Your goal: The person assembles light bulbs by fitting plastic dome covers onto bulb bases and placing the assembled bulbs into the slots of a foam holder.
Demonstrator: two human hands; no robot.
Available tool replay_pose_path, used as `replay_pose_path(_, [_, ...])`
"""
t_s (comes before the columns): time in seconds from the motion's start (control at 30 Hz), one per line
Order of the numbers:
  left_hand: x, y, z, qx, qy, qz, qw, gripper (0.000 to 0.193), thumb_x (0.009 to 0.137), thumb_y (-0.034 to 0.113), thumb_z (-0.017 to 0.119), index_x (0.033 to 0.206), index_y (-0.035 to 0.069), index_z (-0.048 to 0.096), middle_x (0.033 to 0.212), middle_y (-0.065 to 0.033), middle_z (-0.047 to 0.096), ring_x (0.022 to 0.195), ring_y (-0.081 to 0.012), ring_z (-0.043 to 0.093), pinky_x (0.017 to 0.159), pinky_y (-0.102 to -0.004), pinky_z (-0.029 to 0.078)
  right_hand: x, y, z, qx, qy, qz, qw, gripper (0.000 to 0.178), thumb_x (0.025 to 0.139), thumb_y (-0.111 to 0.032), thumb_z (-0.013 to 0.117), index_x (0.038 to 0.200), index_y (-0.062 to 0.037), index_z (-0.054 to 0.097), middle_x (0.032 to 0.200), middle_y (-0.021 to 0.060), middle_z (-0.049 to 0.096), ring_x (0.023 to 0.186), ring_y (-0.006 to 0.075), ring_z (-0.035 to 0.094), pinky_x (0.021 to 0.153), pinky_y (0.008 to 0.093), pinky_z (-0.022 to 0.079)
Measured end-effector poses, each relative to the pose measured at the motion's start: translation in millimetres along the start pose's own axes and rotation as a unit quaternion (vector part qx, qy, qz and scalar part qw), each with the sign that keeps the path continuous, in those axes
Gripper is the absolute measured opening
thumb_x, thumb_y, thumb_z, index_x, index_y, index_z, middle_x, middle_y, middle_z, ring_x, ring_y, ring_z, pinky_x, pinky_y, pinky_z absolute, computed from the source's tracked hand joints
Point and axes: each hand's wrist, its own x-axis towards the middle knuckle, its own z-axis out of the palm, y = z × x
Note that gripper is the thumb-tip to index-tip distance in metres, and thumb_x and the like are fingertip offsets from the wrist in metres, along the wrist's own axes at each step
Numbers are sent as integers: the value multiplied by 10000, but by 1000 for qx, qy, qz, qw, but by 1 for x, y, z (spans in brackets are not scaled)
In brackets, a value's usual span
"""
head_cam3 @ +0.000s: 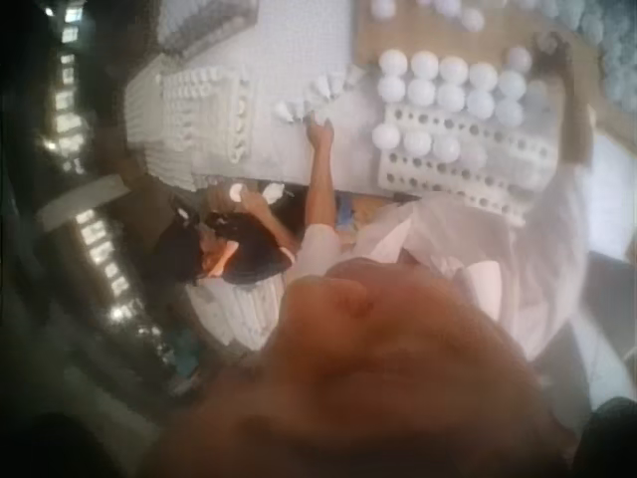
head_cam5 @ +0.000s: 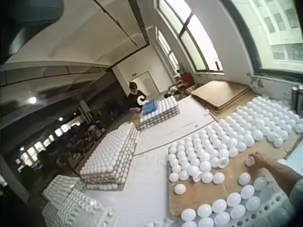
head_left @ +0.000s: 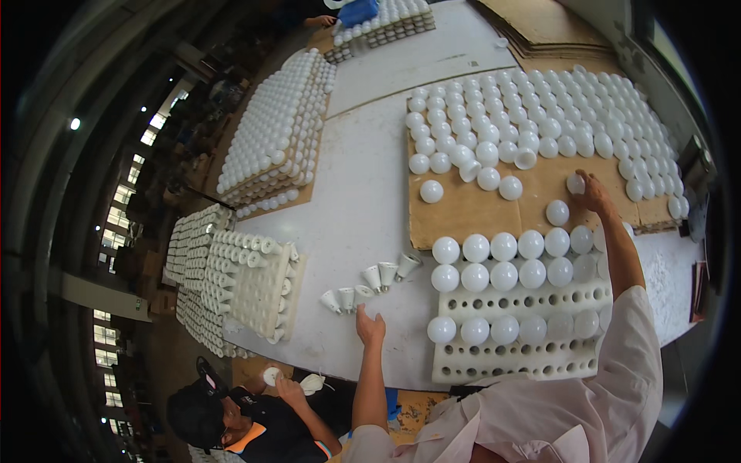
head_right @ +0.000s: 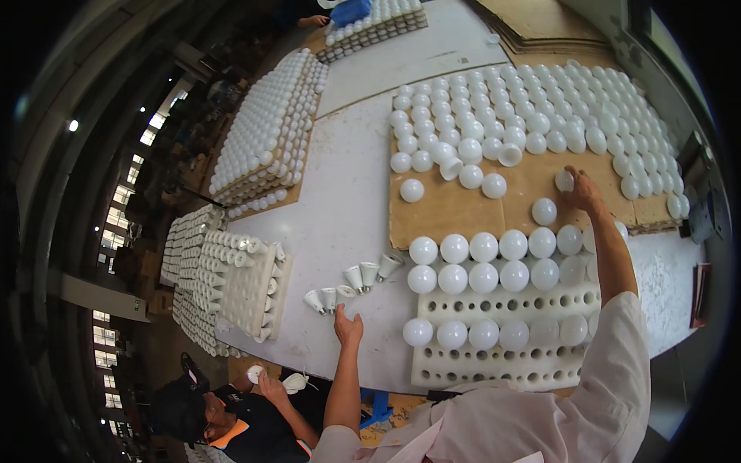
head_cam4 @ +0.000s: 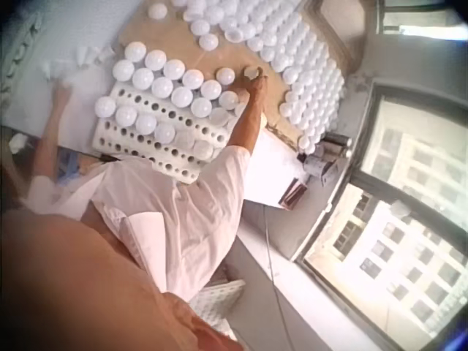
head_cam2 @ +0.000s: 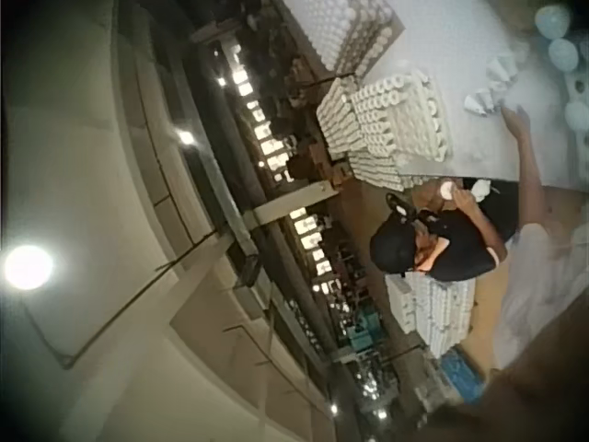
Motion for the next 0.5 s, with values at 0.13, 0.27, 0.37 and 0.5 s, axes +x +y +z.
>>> replay_pose_path(0.13, [27,-44,15,129,3,35,991,667,749,132,729,1313,-5,401,1387,-248,421,1299,-381,400,1085,-405,341,-5,-17,4,-8,43,11,999,659,698,-230,724,1271,-117,418,1109,207,581,1039,408,576,871,462,477])
replay_pose_path(0.27, [38,-24,13,174,-53,-23,983,599,743,186,761,1229,-3,466,1273,-211,539,1214,-347,501,1018,-404,422,-48,1,-11,235,131,-19,963,621,767,-222,674,1317,-124,402,1036,148,587,776,294,627,658,387,524])
replay_pose_path(0.37, [43,-18,10,196,-45,-37,979,569,717,279,797,1156,25,540,1187,-186,609,1155,-322,563,970,-395,468,-117,-22,-38,588,47,59,806,540,842,-238,597,1335,-129,403,968,71,560,590,142,577,500,255,510])
replay_pose_path(0.5, [62,-34,29,192,-64,-56,978,586,682,388,812,1112,48,606,1132,-168,643,1062,-325,619,921,-406,505,-212,-46,-29,683,-36,34,729,713,795,-152,614,1426,-126,283,1055,126,564,638,219,640,543,308,578])
